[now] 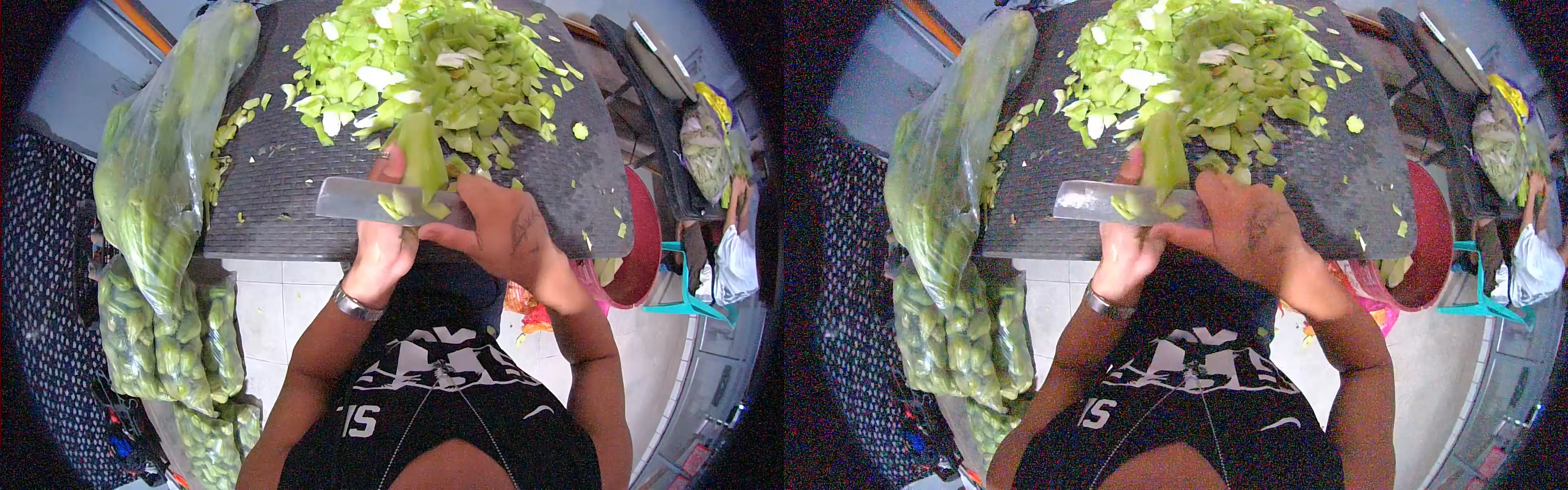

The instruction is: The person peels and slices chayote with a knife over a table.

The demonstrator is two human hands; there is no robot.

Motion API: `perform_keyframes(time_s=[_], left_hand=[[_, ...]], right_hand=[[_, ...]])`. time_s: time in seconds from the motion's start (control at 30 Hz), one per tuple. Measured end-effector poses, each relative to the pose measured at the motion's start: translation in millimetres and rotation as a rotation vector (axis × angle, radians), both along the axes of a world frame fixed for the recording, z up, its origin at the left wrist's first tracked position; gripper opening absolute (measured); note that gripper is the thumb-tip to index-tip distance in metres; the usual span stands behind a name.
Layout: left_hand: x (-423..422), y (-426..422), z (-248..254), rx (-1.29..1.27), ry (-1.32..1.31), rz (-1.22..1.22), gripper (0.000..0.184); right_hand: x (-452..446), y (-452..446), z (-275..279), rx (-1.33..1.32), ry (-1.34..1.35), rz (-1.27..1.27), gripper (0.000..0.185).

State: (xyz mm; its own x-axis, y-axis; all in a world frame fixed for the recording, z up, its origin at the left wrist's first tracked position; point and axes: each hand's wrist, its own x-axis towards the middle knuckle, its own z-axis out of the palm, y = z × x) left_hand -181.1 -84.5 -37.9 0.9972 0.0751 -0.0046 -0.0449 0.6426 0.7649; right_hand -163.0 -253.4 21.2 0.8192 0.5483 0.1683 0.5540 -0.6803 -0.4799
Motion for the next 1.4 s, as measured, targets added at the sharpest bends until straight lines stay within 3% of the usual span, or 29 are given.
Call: perform_keyframes(time_s=[0.07,0.17,0.23,0.27,0.33,0.4,0.47,0.53,0.6,0.7,0.97,1.07,1.1,1.2,1.4], left_hand=[[-3.1,-4.5,-2.8,0.133,-0.037,0.097,0.05],[-5.6,11.0,-0.2,0.109,0.07,-0.11,0.048],[-8.8,21.5,13.0,0.304,0.128,-0.265,0.046],[-10.2,23.3,23.8,0.544,0.117,-0.289,0.051],[-8.4,19.8,25.4,0.451,0.124,-0.285,0.057],[2.4,5.3,14.8,-0.216,0.141,-0.213,0.054],[-6.3,-1.0,17.8,-0.041,-0.017,-0.111,0.055],[-6.3,0.3,17.5,0.007,-0.012,-0.086,0.056],[3.9,3.6,9.8,-0.083,0.156,-0.14,0.056],[-0.4,2.2,10.8,-0.005,0.172,-0.046,0.058],[-14.2,17.4,22.3,-0.004,0.257,-0.217,0.045],[-10.8,22.2,24.9,-0.002,0.272,-0.204,0.042],[-7.0,24.0,26.3,0.007,0.278,-0.188,0.042],[3.9,32.3,21.7,-0.029,0.314,-0.199,0.042],[34.5,36.8,21.0,-0.128,0.302,-0.198,0.045]], right_hand=[[3.3,-4.7,3.9,-0.01,0.006,-0.008,0.057],[15.7,-14.3,6.0,0.001,0.122,-0.122,0.058],[22.3,-21.0,5.5,-0.042,0.122,-0.109,0.066],[21.2,-21.1,7.2,-0.045,0.126,-0.083,0.066],[11.6,-19.3,7.2,-0.055,0.138,-0.004,0.066],[-0.2,-10.9,5.7,-0.072,0.14,0.107,0.065],[-1.9,-7.6,3.0,0.0,0.117,0.107,0.06],[-0.8,-6.3,1.4,0.001,0.089,0.103,0.061],[3.9,-8.8,1.8,-0.077,0.058,0.088,0.067],[9.3,-12.0,7.7,-0.137,0.096,0.033,0.069],[39.5,-44.2,11.3,-0.12,0.185,-0.288,0.058],[79.5,-84.6,-26.6,0.15,0.279,-0.263,0.059],[81.5,-86.5,-7.1,0.179,0.651,-0.4,0.061],[88.8,-89.3,-0.5,0.411,0.691,-0.341,0.061],[76.0,-54.4,30.6,0.921,0.201,-0.358,0.061]])
